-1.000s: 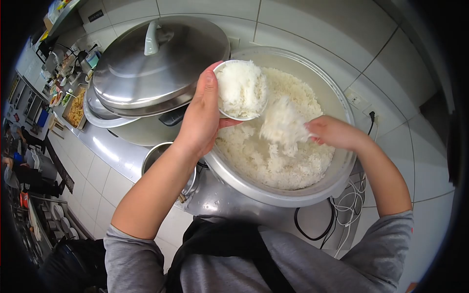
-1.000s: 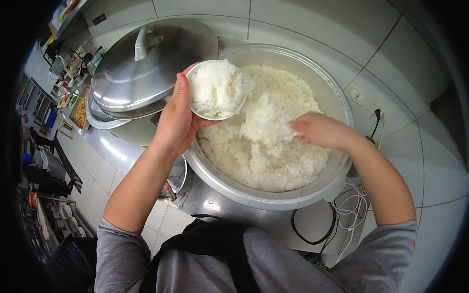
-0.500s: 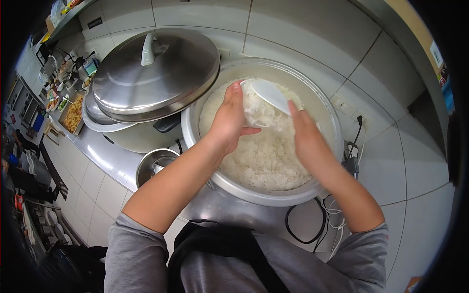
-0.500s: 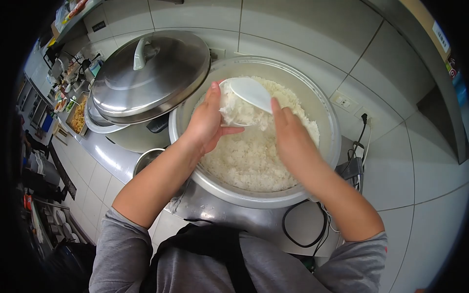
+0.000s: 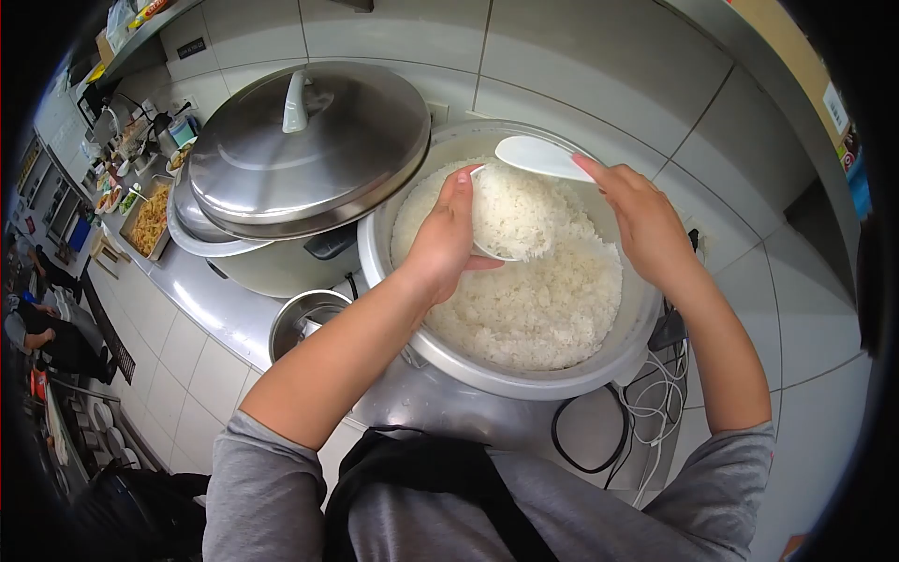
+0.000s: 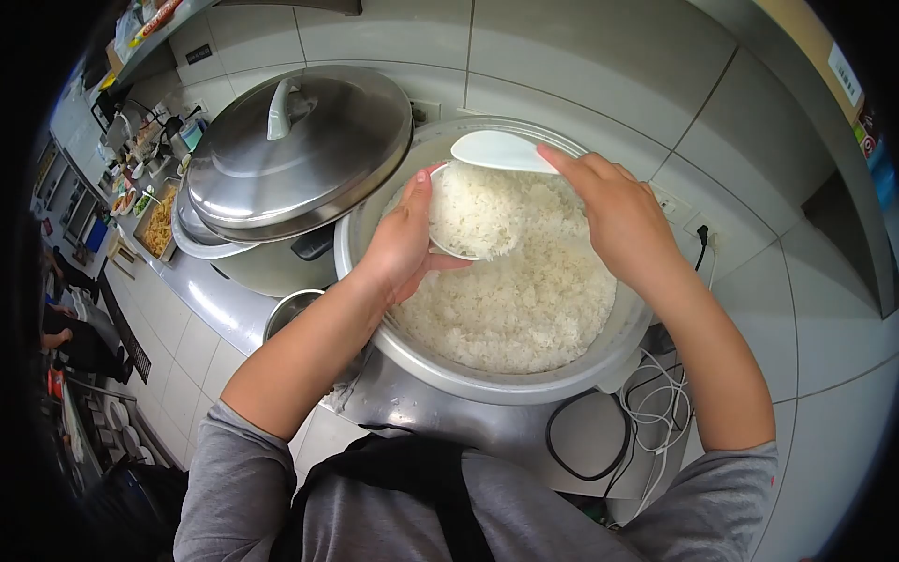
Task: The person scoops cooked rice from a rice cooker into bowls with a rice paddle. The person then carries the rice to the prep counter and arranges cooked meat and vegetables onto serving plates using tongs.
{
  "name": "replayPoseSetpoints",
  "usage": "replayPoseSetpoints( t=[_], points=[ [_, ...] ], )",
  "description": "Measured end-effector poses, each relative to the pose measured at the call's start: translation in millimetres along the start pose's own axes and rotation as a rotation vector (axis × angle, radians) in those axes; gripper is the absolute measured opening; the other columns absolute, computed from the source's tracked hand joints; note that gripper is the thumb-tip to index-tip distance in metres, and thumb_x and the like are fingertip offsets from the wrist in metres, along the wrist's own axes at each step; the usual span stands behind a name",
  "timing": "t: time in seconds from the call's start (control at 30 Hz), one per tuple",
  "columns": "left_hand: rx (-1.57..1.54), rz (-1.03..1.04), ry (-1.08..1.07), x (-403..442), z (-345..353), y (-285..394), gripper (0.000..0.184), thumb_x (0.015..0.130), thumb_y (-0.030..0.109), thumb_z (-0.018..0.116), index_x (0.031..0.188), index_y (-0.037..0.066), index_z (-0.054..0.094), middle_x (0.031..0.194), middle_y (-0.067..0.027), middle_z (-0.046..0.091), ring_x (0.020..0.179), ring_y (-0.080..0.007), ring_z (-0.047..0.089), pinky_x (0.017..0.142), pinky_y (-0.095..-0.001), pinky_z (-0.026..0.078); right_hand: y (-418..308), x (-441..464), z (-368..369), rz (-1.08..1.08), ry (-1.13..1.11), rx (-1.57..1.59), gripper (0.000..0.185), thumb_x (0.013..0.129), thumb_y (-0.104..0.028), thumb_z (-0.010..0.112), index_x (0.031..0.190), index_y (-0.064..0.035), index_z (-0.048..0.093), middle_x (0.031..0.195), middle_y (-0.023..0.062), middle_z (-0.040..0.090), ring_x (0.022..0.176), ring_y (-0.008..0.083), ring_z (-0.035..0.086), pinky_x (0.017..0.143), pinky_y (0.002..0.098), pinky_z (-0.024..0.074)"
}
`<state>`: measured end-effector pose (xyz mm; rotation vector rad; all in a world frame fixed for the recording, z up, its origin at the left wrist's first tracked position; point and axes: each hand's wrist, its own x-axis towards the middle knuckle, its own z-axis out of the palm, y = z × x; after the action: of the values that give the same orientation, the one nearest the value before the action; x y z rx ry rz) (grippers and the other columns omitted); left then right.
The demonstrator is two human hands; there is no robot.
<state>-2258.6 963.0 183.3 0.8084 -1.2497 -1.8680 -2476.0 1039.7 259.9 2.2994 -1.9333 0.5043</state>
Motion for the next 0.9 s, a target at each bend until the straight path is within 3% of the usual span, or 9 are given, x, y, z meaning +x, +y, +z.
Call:
replayPoseSetpoints(
  t=[0.1, 0.23, 0.3, 0.33, 0.4, 0.5, 0.53, 0.67, 0.9],
  points=[
    [-0.031, 0.024, -0.021, 0.1, 2.7, 3.2, 0.055, 0.105, 0.048, 0.018, 0.148, 0.016, 0.026, 0.143, -0.0132, 0.042, 0.123, -0.0306, 0.054, 0.094, -0.0471, 0.054, -6.8, -8.1, 20.7, -0.144, 0.042, -0.331, 0.065, 0.082, 0.008, 0.049, 0.139, -0.0207, 0.050, 0.105, 0.0077, 0.059, 0.090, 0.0254, 0.059, 0.081, 0.0407, 0.0471],
    [-0.113, 0.057, -0.040, -3.0, 2.6, -4.6, 0.053, 0.104, 0.050, 0.017, 0.147, 0.021, 0.025, 0.142, -0.0127, 0.040, 0.123, -0.0297, 0.053, 0.089, -0.0472, 0.056, -10.2, -11.1, 19.6, -0.221, 0.107, -0.381, 0.059, 0.087, 0.006, 0.048, 0.140, -0.0195, 0.048, 0.105, 0.0074, 0.059, 0.086, 0.0244, 0.059, 0.077, 0.0366, 0.0487],
    [-0.146, 0.091, -0.075, -4.8, 0.7, -5.0, 0.053, 0.104, 0.050, 0.018, 0.148, 0.021, 0.024, 0.142, -0.0127, 0.040, 0.123, -0.0300, 0.053, 0.090, -0.0477, 0.056, 1.8, -7.6, 21.1, 0.033, 0.185, 0.214, 0.051, 0.094, 0.002, 0.046, 0.141, -0.0191, 0.047, 0.107, 0.0076, 0.059, 0.089, 0.0227, 0.059, 0.078, 0.0338, 0.0478],
    [-0.190, 0.121, -0.107, -6.4, 0.4, -5.0, 0.053, 0.104, 0.050, 0.018, 0.148, 0.021, 0.022, 0.142, -0.0127, 0.040, 0.123, -0.0304, 0.053, 0.091, -0.0482, 0.055, 8.5, -10.2, 20.7, 0.028, 0.190, 0.212, 0.051, 0.094, 0.002, 0.046, 0.141, -0.0191, 0.047, 0.107, 0.0076, 0.059, 0.089, 0.0227, 0.059, 0.078, 0.0338, 0.0478],
    [-0.214, 0.115, -0.109, -11.1, -0.4, -3.6, 0.053, 0.104, 0.050, 0.018, 0.148, 0.021, 0.020, 0.143, -0.0126, 0.040, 0.123, -0.0305, 0.053, 0.091, -0.0485, 0.055, 16.6, -17.9, 21.5, 0.539, -0.170, 0.609, 0.045, 0.099, -0.003, 0.043, 0.141, -0.0173, 0.047, 0.110, 0.0106, 0.060, 0.093, 0.0236, 0.060, 0.082, 0.0325, 0.0478],
    [-0.234, 0.079, -0.081, -15.4, 2.3, 4.2, 0.054, 0.104, 0.049, 0.019, 0.148, 0.018, 0.019, 0.143, -0.0137, 0.040, 0.123, -0.0311, 0.053, 0.093, -0.0493, 0.054, 2.6, -32.0, 32.8, 0.405, -0.077, 0.603, 0.045, 0.099, -0.004, 0.043, 0.142, -0.0164, 0.047, 0.107, 0.0124, 0.060, 0.090, 0.0238, 0.060, 0.082, 0.0318, 0.0477],
    [-0.234, 0.049, -0.048, -17.6, 3.8, 4.9, 0.055, 0.104, 0.049, 0.020, 0.147, 0.014, 0.019, 0.143, -0.0149, 0.041, 0.124, -0.0315, 0.054, 0.094, -0.0499, 0.054, 1.2, -31.6, 33.8, 0.092, 0.113, 0.370, 0.048, 0.097, 0.000, 0.044, 0.142, -0.0159, 0.047, 0.102, 0.0124, 0.059, 0.087, 0.0234, 0.059, 0.081, 0.0316, 0.0478],
    [-0.276, 0.068, -0.033, -21.0, 6.3, 1.9, 0.057, 0.104, 0.051, 0.019, 0.146, 0.014, 0.020, 0.143, -0.0150, 0.040, 0.123, -0.0317, 0.054, 0.093, -0.0501, 0.054, -23.1, -35.9, 16.6, 0.019, 0.003, 0.162, 0.055, 0.092, 0.006, 0.046, 0.142, -0.0164, 0.047, 0.100, 0.0125, 0.057, 0.085, 0.0248, 0.058, 0.081, 0.0325, 0.0475],
    [-0.285, 0.145, -0.041, -26.0, -2.4, 0.8, 0.061, 0.102, 0.056, 0.019, 0.148, 0.015, 0.019, 0.141, -0.0130, 0.043, 0.123, -0.0296, 0.054, 0.093, -0.0470, 0.055, -14.4, -53.8, -11.7, -0.058, 0.315, 0.059, 0.062, 0.084, 0.010, 0.051, 0.135, -0.0241, 0.057, 0.101, 0.0065, 0.059, 0.084, 0.0223, 0.055, 0.078, 0.0349, 0.0419]
  ],
)
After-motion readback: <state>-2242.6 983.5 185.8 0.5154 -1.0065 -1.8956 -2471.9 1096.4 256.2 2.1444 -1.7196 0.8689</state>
